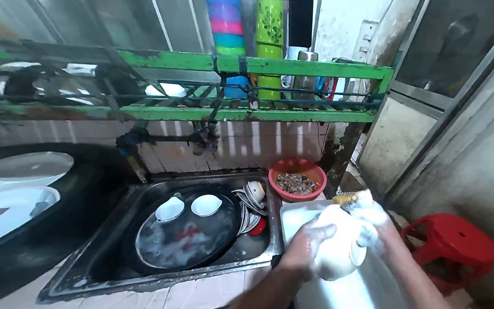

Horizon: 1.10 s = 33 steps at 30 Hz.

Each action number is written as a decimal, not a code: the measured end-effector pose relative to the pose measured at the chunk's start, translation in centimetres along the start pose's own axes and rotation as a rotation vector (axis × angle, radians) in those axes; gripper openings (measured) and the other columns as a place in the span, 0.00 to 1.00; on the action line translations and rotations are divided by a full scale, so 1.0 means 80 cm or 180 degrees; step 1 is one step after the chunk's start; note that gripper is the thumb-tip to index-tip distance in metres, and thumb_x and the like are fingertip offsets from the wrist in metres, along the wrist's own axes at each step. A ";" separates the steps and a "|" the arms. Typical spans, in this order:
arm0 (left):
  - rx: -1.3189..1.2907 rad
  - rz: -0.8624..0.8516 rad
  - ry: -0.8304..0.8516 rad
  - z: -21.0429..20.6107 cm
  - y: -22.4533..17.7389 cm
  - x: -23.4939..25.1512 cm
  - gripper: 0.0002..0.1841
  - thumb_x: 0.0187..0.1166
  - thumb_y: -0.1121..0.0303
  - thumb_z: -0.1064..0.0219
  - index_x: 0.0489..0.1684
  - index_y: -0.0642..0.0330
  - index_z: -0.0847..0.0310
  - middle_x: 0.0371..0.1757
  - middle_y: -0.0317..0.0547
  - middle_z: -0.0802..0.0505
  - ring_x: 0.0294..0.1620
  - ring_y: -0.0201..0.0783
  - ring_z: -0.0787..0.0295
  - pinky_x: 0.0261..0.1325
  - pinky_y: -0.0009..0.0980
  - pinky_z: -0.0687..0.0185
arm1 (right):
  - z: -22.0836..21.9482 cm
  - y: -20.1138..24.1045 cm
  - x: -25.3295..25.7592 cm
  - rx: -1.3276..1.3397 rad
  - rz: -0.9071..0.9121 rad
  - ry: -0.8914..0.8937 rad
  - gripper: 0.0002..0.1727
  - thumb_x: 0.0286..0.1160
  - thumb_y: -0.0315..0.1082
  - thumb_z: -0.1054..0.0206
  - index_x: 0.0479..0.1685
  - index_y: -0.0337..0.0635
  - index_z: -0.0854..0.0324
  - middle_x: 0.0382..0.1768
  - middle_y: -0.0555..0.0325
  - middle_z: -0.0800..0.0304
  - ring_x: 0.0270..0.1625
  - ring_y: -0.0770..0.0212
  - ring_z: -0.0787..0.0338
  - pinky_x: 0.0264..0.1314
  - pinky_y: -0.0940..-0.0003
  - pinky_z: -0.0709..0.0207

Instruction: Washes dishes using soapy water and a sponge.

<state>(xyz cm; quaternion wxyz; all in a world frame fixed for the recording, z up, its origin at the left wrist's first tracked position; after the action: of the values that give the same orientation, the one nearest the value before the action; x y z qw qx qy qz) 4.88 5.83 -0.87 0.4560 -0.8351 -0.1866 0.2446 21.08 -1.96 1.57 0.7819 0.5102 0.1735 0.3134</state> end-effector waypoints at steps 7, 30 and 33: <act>-0.0405 -0.0295 -0.0648 0.017 0.010 0.014 0.14 0.91 0.65 0.43 0.59 0.66 0.20 0.44 0.51 0.08 0.44 0.39 0.08 0.50 0.36 0.10 | -0.032 0.002 -0.051 0.0435 0.0924 -0.0965 0.31 0.64 0.34 0.25 0.66 0.23 0.23 0.55 0.44 0.09 0.58 0.63 0.09 0.65 0.65 0.16; 0.0112 -0.0108 -0.0331 0.058 0.023 0.024 0.35 0.93 0.40 0.64 0.88 0.54 0.38 0.78 0.56 0.19 0.75 0.49 0.19 0.70 0.52 0.16 | 0.028 0.052 -0.031 0.0155 0.0503 -0.0752 0.27 0.79 0.33 0.33 0.75 0.30 0.28 0.61 0.42 0.13 0.59 0.59 0.13 0.66 0.58 0.20; -0.1045 0.0906 0.0228 0.036 0.038 0.022 0.47 0.80 0.24 0.71 0.88 0.49 0.44 0.77 0.65 0.22 0.72 0.67 0.20 0.59 0.70 0.18 | 0.018 0.086 -0.060 0.0154 0.1497 -0.0637 0.26 0.63 0.39 0.24 0.60 0.34 0.19 0.45 0.59 0.08 0.46 0.74 0.09 0.52 0.71 0.12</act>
<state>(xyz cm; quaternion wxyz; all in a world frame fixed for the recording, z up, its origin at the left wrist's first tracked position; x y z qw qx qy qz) 4.93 7.14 -5.24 0.2811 -0.9243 -0.0877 0.2430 16.21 -4.19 8.18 0.6884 0.5835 -0.0208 0.4303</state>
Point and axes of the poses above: each hand's wrist, its own x-axis towards the middle knuckle, its own z-axis out of the back of the hand, y = z × x, the point moved 9 cm from there along x, towards the middle knuckle
